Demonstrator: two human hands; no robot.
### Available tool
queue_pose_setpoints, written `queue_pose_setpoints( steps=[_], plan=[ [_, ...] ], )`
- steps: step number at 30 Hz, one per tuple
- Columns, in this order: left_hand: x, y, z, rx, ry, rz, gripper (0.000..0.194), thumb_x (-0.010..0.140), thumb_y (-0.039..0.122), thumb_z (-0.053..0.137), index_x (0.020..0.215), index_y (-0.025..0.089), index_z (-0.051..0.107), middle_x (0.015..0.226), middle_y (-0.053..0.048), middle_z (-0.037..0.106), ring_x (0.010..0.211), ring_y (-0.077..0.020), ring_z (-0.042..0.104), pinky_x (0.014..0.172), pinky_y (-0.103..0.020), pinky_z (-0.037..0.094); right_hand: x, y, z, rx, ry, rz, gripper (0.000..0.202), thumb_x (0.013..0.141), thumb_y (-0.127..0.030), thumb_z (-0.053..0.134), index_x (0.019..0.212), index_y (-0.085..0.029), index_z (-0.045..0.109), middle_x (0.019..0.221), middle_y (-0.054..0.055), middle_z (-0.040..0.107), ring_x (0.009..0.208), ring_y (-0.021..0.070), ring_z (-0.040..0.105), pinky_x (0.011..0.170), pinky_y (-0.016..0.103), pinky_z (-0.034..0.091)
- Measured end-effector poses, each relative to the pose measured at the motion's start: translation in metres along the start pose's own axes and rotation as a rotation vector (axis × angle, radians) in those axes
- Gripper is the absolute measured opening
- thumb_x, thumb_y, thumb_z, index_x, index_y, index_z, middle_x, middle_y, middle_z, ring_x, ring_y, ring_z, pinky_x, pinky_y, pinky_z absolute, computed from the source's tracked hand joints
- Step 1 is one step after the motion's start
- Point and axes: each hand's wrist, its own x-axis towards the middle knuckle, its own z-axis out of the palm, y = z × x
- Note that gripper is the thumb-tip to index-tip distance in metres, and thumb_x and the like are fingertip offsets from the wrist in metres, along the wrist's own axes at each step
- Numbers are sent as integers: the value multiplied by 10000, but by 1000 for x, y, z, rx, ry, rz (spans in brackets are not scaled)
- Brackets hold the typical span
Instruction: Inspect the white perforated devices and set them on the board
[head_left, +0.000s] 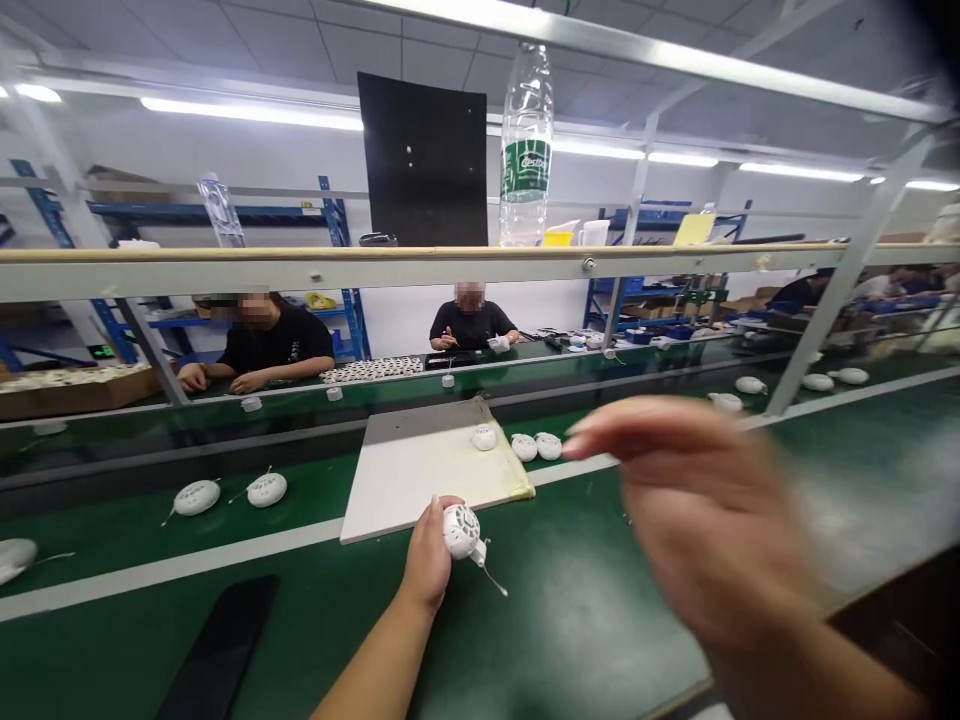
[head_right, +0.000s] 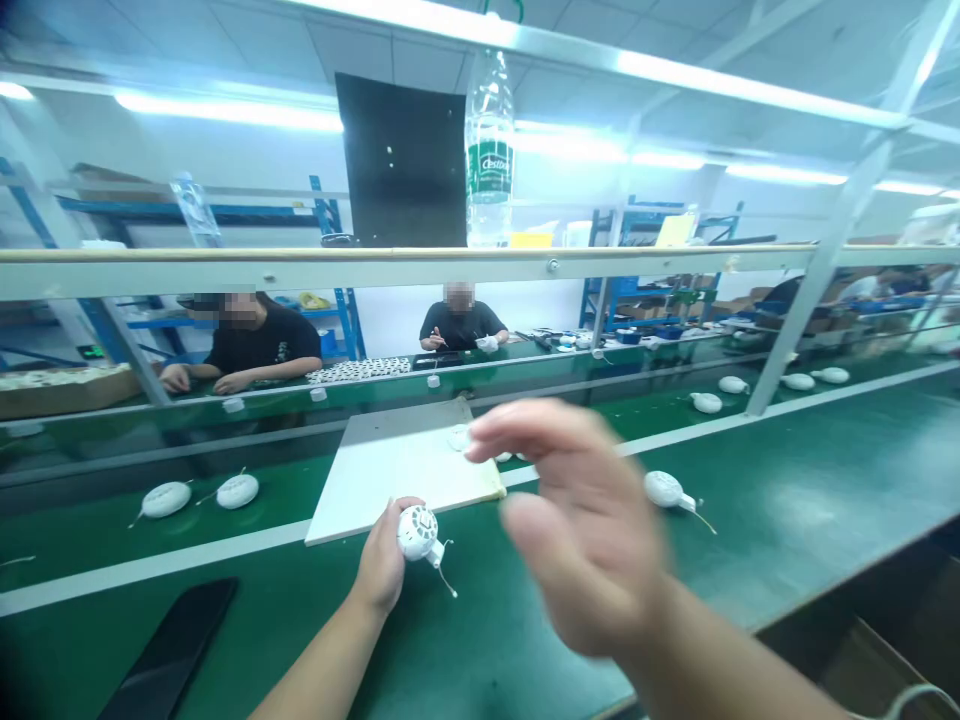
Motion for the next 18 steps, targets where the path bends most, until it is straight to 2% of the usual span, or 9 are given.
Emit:
queue_pose_setpoints(
  steps=[1, 2, 4, 6, 8, 10, 14, 16, 18],
  plan=[
    [-1, 1, -1, 19, 20, 8, 522, 907, 630, 489, 911, 154, 704, 812, -66, 691, 717, -194, 617, 656, -297, 508, -4, 24, 16, -19, -96, 40, 278, 908, -375, 560, 1160, -296, 646, 1124, 86, 683, 1045, 274, 662, 903, 453, 566],
    [-1, 2, -3, 43, 41, 26, 533, 915, 640, 470, 906, 159, 700, 806, -59, 685, 724, -192, 614, 674, -298, 511, -10, 50, 34, -74, -247, 155, 307, 869, -374, 619, 1151, -262, 665, 1126, 92, 690, 1035, 273, 664, 912, 451, 557],
    [0, -1, -6, 87, 68, 76, 546, 923, 653, 450, 898, 167, 698, 848, -59, 685, 786, -199, 623, 746, -306, 518, -25, 99, 71, -58, -529, 385, 508, 769, -375, 742, 1239, -203, 651, 1213, 129, 680, 1063, 299, 659, 953, 476, 530],
    [3, -6, -9, 106, 75, 103, 561, 929, 661, 434, 911, 169, 703, 993, -83, 694, 919, -221, 637, 845, -324, 516, -43, 137, 101, 118, -659, 483, 545, 756, -320, 758, 1277, -208, 643, 1224, 116, 688, 1073, 286, 657, 970, 453, 514],
    [5, -10, -12, 100, 66, 111, 557, 948, 647, 412, 1044, 180, 700, 1199, -101, 662, 1103, -243, 612, 954, -347, 490, -60, 158, 120, 298, -633, 570, 464, 778, -279, 732, 1232, -208, 669, 1178, 94, 710, 1044, 271, 665, 947, 433, 516],
    [6, -11, -14, 119, 17, 152, 531, 974, 605, 399, 1149, 189, 680, 1282, -105, 631, 1198, -246, 574, 1025, -364, 449, -73, 168, 128, 478, -592, 652, 363, 810, -298, 707, 1154, -186, 694, 1120, 87, 725, 1022, 264, 668, 923, 420, 516],
    [5, -5, -16, 195, -100, 271, 518, 1006, 523, 382, 908, 156, 734, 1019, -106, 693, 1001, -234, 633, 940, -355, 466, -89, 179, 131, 681, -538, 796, 392, 811, -401, 731, 1104, -152, 659, 1051, 90, 711, 932, 229, 668, 851, 374, 521],
    [4, -2, -15, 199, -77, 256, 516, 1008, 503, 385, 847, 156, 732, 937, -97, 696, 913, -223, 639, 875, -344, 475, -94, 183, 132, 651, -498, 841, 442, 824, -466, 714, 1124, -161, 602, 972, 75, 696, 833, 198, 660, 791, 356, 530],
    [2, 0, -11, 188, -54, 207, 502, 1005, 494, 398, 827, 160, 727, 910, -93, 701, 888, -223, 642, 851, -339, 477, -96, 185, 132, 563, -395, 813, 461, 884, -544, 617, 1167, -189, 541, 981, 71, 674, 826, 187, 651, 788, 359, 540]
  ],
)
